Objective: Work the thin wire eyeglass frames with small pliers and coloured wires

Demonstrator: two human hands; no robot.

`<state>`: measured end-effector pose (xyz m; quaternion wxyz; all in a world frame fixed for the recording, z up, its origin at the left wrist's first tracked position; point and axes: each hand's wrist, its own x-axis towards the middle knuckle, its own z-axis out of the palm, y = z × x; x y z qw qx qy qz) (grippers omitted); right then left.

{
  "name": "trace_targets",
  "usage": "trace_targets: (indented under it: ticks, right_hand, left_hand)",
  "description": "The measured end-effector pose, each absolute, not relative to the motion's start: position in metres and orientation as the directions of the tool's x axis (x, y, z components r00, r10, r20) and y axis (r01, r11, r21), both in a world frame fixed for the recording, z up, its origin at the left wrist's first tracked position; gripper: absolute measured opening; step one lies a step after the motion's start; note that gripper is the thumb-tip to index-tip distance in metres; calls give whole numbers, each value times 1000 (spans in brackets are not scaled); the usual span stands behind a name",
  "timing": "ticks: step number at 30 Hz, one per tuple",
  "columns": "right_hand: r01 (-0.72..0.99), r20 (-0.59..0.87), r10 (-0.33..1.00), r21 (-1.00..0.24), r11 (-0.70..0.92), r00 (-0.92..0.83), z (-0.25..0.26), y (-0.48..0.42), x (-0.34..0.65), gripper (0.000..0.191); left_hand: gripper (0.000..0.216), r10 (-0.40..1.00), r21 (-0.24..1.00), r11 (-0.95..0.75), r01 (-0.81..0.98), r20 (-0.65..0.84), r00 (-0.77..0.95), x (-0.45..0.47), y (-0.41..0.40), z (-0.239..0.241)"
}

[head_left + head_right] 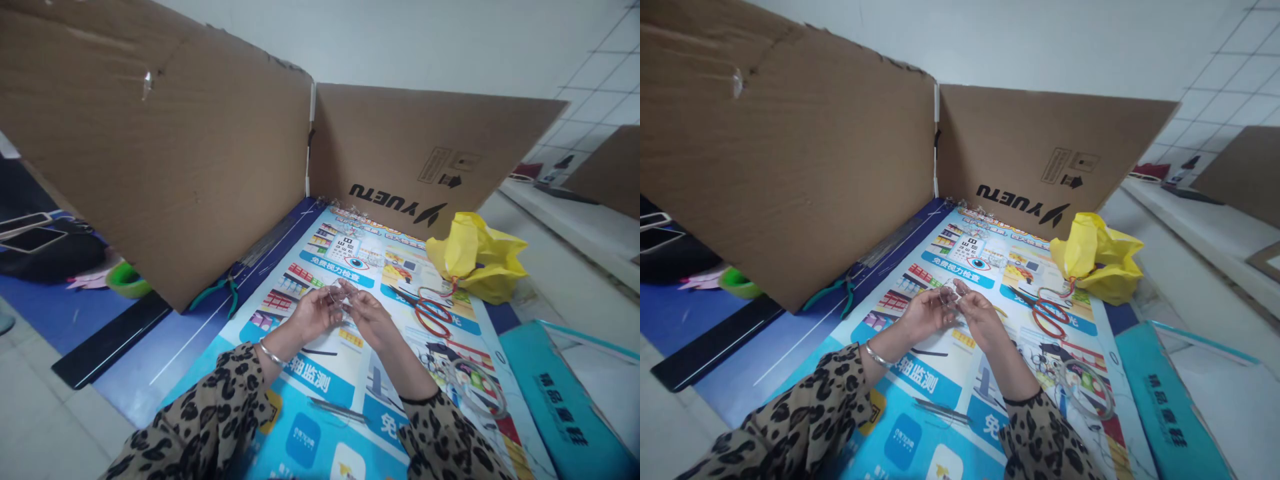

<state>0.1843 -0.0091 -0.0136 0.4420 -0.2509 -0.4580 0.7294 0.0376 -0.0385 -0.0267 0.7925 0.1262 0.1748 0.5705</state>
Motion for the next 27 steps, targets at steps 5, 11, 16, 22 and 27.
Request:
trace_targets:
  ticks: [5,11,16,22,27]
  right_hand:
    - [-407,21,856,-886,-224,-517,-19,2,176,21]
    - [-394,21,837,-888,-235,-547,-17,7,174,20]
    - [-396,35,823,-888,-234,-567,-12,4,176,18]
    - [-387,22,824,-890,-242,-566,-15,3,179,20]
    - [-369,22,833,-903,-221,-553,-16,3,180,23]
  left_hand:
    - [22,945,385,324,-864,-85,317,32,-38,-23]
    - [25,943,421,316,-850,-42,330,27,-37,-24]
    - [20,960,444,259,-858,-23,278,25,-36,-27]
    - [34,954,469,270,-841,-12,299,28,-39,-23]
    - [39,944,608,253,-752,15,330,29,-42,-22]
